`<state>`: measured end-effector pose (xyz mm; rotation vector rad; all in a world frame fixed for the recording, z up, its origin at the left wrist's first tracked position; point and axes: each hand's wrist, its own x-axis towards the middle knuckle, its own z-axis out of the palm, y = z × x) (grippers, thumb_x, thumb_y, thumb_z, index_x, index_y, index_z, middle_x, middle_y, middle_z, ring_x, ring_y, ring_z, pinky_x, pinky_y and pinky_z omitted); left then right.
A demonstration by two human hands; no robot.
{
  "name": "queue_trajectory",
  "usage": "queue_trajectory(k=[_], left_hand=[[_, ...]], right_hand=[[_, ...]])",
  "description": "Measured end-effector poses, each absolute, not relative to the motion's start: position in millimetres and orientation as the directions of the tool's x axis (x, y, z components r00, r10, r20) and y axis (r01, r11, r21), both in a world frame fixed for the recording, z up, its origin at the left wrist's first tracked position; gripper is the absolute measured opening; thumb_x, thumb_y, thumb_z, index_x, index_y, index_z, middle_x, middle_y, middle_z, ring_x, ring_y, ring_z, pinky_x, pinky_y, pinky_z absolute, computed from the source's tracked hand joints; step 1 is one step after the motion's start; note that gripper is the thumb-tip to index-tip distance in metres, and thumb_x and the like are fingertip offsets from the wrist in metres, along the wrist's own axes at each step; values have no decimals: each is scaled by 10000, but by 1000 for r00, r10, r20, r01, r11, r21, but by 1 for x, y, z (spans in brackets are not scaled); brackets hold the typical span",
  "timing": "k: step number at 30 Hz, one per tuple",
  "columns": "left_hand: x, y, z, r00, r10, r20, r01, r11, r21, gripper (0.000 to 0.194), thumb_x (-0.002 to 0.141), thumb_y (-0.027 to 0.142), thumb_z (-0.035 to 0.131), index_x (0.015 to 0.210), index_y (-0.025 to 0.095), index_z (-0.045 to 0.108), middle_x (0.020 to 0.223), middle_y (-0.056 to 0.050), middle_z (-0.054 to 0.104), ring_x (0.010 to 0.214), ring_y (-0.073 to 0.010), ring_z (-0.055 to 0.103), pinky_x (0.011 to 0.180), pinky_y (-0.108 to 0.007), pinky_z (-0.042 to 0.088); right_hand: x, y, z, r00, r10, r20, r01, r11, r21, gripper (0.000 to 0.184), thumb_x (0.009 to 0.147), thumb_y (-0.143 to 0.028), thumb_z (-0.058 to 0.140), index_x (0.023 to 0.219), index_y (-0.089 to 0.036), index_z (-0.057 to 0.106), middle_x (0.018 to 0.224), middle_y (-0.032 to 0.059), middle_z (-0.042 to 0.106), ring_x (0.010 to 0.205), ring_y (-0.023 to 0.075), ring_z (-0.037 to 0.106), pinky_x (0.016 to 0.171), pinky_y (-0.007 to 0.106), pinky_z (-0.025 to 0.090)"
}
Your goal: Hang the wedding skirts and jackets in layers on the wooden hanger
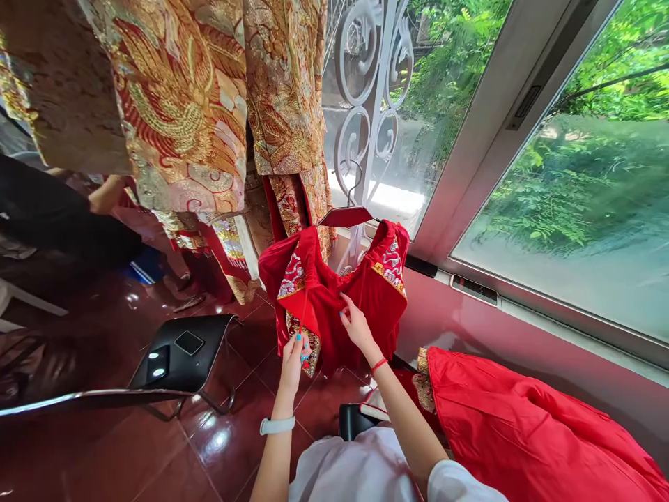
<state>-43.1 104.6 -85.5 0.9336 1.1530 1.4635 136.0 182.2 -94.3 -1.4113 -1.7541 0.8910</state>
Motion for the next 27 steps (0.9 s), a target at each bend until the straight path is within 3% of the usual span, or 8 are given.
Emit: queue_trajectory(k=[5,10,12,15,18,21,24,27], left_hand=[[-49,108,-121,-251,967,-51,-214,-4,977,651,698,819,614,616,204,419,542,68,319,498,-85,280,490,-238,265],[-49,118,-121,-345,939,1,-14,-6,1000,614,756,812,519,653,210,466,637,12,438,597,-144,442,599,-292,423],[-40,113,-115,-469,877,103,168,-26,985,515,848,709,466,746,207,522,763,-47,532,748,-210,536,757,-383,479],[-14,95,-110,-649,649,397,499,-31,866,287,894,478,520,964,201,551,1042,-141,574,1054,-311,540,977,-535,402],[17,86,-108,-466,716,519,637,-136,759,188,871,290,562,1042,212,561,1074,-149,592,1071,-311,564,991,-533,404],[43,95,-108,-204,913,354,551,-192,812,272,866,211,539,1137,222,566,982,-109,651,928,-271,645,851,-432,497],[56,110,-108,-171,965,200,510,-87,856,383,834,203,586,1213,191,530,965,-118,681,890,-286,683,761,-400,522],[55,111,-100,-203,944,259,504,-126,854,369,804,131,567,1167,190,543,1021,-133,673,912,-275,681,781,-401,530]], right_hand=[[131,195,-100,-55,984,168,586,168,-793,341,919,-138,446,1220,-155,605,1138,145,636,987,212,636,895,375,518],[141,189,-105,-44,975,216,528,206,-824,305,861,-78,448,1061,-162,663,1057,121,692,947,204,653,904,370,514],[146,183,-105,-91,976,198,493,217,-842,276,848,-95,475,1026,-165,673,992,103,716,892,201,665,867,355,521],[152,172,-101,-154,979,137,440,192,-877,255,837,-134,502,1014,-173,682,879,69,722,773,189,670,781,324,524],[157,162,-90,-226,971,77,379,160,-911,259,836,-185,510,1037,-172,673,728,18,669,624,169,627,684,297,502],[163,153,-72,-257,962,89,369,182,-912,332,808,-179,501,1116,-194,623,701,-21,626,623,162,599,650,276,466],[169,146,-55,-265,960,93,398,197,-896,349,786,-162,491,1119,-222,576,663,-56,580,624,156,566,650,267,441],[173,139,-47,-310,948,70,345,181,-921,307,788,-172,497,1085,-232,547,653,-72,558,620,149,544,662,267,443]])
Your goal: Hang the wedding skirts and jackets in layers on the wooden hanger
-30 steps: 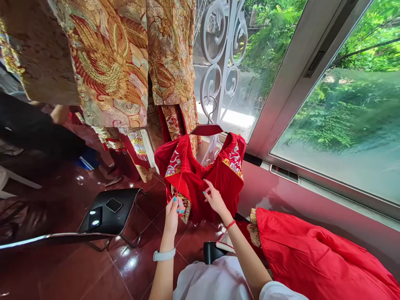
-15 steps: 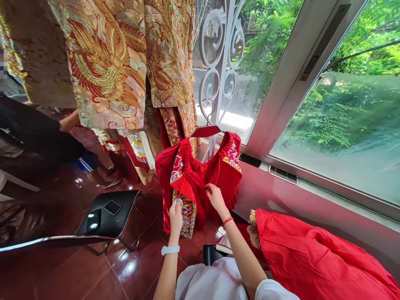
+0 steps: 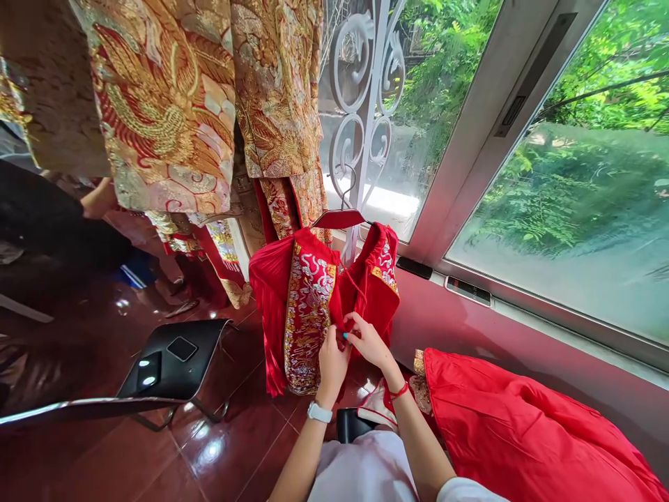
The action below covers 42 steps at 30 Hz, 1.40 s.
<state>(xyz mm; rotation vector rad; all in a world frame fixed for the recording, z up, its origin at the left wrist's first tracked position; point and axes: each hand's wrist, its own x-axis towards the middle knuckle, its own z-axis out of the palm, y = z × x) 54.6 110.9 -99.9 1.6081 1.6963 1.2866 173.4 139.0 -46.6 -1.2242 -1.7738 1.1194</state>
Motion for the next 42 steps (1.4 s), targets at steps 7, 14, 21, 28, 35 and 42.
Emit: queue_trajectory(k=[7,14,21,28,35,42], left_hand=[[43,105,-33,-86,877,472,374,-411,831,475,823,77,456,1262,227,559,1207,-134,612,1053,-217,631,919,-387,526],[56,147,12,33,975,221,-35,-220,975,458,812,224,588,1268,210,624,1255,-125,651,1244,-259,592,1102,-459,439],[-53,116,3,-358,921,154,-295,-268,917,317,704,371,756,975,209,725,926,-43,701,695,-130,623,665,-261,537],[-87,132,-53,-155,980,127,144,-105,984,271,719,359,681,904,169,735,947,-92,725,881,-227,665,830,-362,537],[-16,97,-77,-364,866,344,748,52,662,235,702,172,686,934,213,691,1174,-113,595,1161,-317,548,1028,-499,422],[37,92,-95,-12,967,254,841,-127,526,212,890,109,504,984,198,672,995,-89,722,1003,-268,664,861,-396,468]], right_hand=[[169,135,-51,-373,926,57,252,160,-954,363,802,-152,509,1156,-216,553,670,-64,572,597,136,540,649,261,461],[156,130,-58,-401,916,25,280,149,-948,293,760,-80,499,996,-192,634,635,-41,589,547,145,554,600,266,467],[161,120,-54,-373,927,28,266,136,-954,359,853,-153,530,1197,-216,611,636,-61,589,511,129,560,592,265,472],[159,124,-50,-374,927,8,268,117,-956,356,842,-164,540,1191,-206,598,659,-55,609,539,131,593,641,281,493],[152,116,-49,-217,971,-100,155,-67,-986,206,774,-252,544,973,-211,575,576,-66,573,453,133,559,501,253,452],[148,109,-43,-144,984,-101,20,-100,-995,240,713,-310,536,936,-221,539,526,-89,527,388,101,444,428,223,335]])
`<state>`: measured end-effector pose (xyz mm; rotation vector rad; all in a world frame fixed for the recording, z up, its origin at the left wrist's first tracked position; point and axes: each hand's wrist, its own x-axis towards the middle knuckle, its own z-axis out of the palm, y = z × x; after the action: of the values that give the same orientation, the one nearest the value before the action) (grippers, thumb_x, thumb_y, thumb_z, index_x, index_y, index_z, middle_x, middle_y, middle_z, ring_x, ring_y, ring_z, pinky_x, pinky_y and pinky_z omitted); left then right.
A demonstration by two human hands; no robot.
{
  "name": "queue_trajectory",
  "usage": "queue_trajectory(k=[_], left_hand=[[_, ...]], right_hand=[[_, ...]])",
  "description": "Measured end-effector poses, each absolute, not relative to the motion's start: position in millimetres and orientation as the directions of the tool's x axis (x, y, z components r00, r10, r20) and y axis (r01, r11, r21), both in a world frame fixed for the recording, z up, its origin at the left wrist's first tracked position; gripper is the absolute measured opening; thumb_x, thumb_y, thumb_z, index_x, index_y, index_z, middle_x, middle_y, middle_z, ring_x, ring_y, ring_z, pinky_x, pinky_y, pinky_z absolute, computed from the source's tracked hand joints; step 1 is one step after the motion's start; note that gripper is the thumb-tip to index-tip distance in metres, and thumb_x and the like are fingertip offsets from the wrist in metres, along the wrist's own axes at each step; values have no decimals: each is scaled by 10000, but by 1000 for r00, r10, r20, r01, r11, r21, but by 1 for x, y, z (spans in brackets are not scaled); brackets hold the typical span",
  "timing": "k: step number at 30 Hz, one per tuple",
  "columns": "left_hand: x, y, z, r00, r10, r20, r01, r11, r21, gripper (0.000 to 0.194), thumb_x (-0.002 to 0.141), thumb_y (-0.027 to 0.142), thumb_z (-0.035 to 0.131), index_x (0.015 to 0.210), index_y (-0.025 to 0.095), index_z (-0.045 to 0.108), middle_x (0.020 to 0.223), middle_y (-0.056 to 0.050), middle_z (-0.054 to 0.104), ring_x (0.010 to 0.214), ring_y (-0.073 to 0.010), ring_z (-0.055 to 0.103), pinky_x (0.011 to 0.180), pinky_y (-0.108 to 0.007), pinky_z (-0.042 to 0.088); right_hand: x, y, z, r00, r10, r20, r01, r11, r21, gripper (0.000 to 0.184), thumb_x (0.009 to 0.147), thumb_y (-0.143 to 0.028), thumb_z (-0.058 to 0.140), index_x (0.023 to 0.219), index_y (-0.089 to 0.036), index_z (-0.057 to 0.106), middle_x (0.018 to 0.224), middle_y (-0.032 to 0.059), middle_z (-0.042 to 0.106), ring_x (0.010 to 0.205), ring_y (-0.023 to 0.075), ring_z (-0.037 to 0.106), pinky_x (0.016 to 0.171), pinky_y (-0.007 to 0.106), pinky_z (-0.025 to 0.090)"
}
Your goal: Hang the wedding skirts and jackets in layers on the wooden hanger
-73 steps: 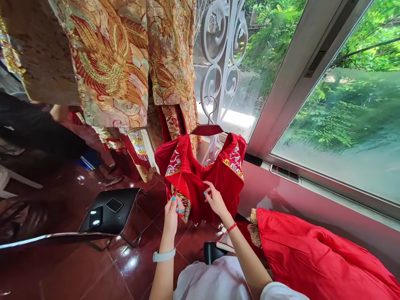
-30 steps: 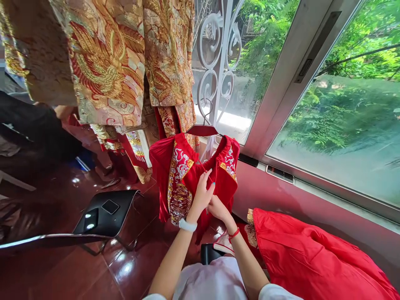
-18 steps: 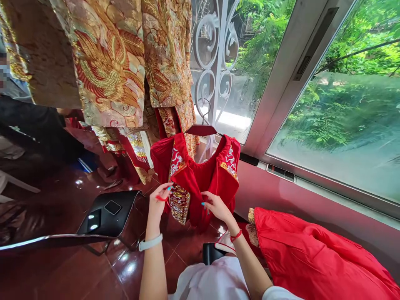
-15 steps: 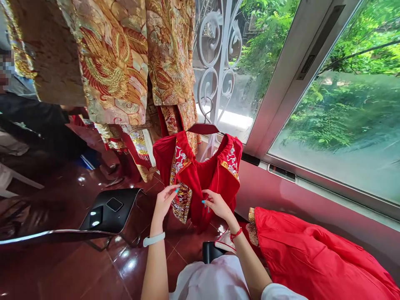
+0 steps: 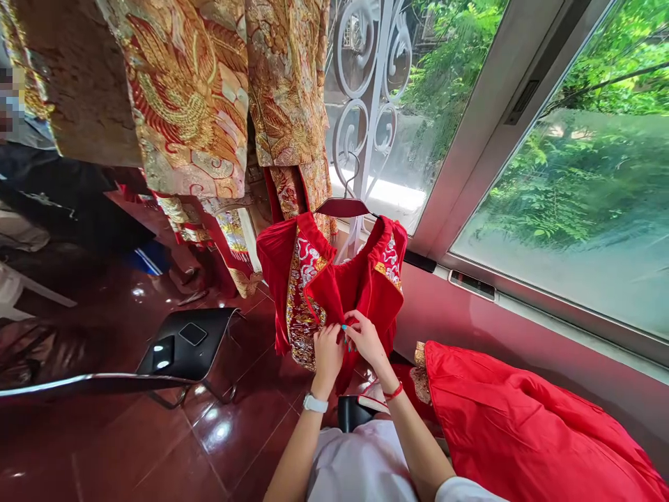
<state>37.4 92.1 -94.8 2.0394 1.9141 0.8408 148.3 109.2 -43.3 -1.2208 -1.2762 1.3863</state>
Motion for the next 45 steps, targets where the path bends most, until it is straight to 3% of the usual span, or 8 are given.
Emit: queue_trajectory(k=[4,8,18,31,36,40,42,45], left_hand=[[45,96,-106,4,942,336,808,-201,554,241,943,116,442,1001,183,666,953,-87,751,892,-242,701,816,-375,468],[47,96,-114,5,905,425,785,-268,559,232,987,195,432,1018,179,661,967,-96,760,854,-230,713,786,-355,467],[56,106,-95,-79,853,516,738,-298,606,306,1010,217,359,787,211,568,740,-36,681,707,-191,639,758,-322,438],[37,115,-93,-93,894,439,639,-285,714,322,976,260,353,706,223,524,715,-45,655,687,-199,602,740,-335,459],[2,122,-49,63,945,322,509,-308,804,268,948,373,439,848,211,628,781,-35,695,677,-182,618,659,-290,470],[-52,162,53,-237,806,543,551,-349,758,274,947,360,417,924,203,641,792,-27,675,662,-166,582,656,-274,458],[-69,201,107,-277,754,595,661,-300,688,252,933,326,443,944,196,659,879,-52,702,776,-189,622,737,-288,472],[-78,268,163,-144,898,416,816,-130,564,205,850,364,609,833,177,691,872,-85,723,886,-247,655,823,-327,473]], right_hand=[[146,115,-34,-41,991,-128,-177,-134,-975,284,648,-313,553,909,-230,476,499,-93,531,391,102,436,425,210,317],[145,128,0,107,994,-17,-283,14,-959,268,660,-283,545,903,-241,439,526,-87,567,424,97,457,445,195,328],[136,183,99,264,928,263,-254,330,-909,181,715,-170,489,825,-256,375,548,-96,487,474,98,500,449,200,335],[133,191,107,226,925,305,-232,356,-905,250,768,-151,494,922,-277,343,538,-104,507,471,120,508,483,221,363],[176,207,117,273,884,379,101,366,-925,135,871,-259,472,994,-264,418,573,-79,502,468,128,443,483,241,303],[224,251,144,350,828,437,593,165,-788,137,931,-350,478,981,-232,528,669,-4,590,632,181,567,618,288,391],[234,278,159,197,935,295,766,41,-642,214,939,-381,510,844,-205,585,687,46,628,721,218,625,689,314,436],[235,310,178,11,993,-121,858,-71,-509,320,912,-396,607,681,-174,597,614,65,614,671,227,652,703,337,498]])
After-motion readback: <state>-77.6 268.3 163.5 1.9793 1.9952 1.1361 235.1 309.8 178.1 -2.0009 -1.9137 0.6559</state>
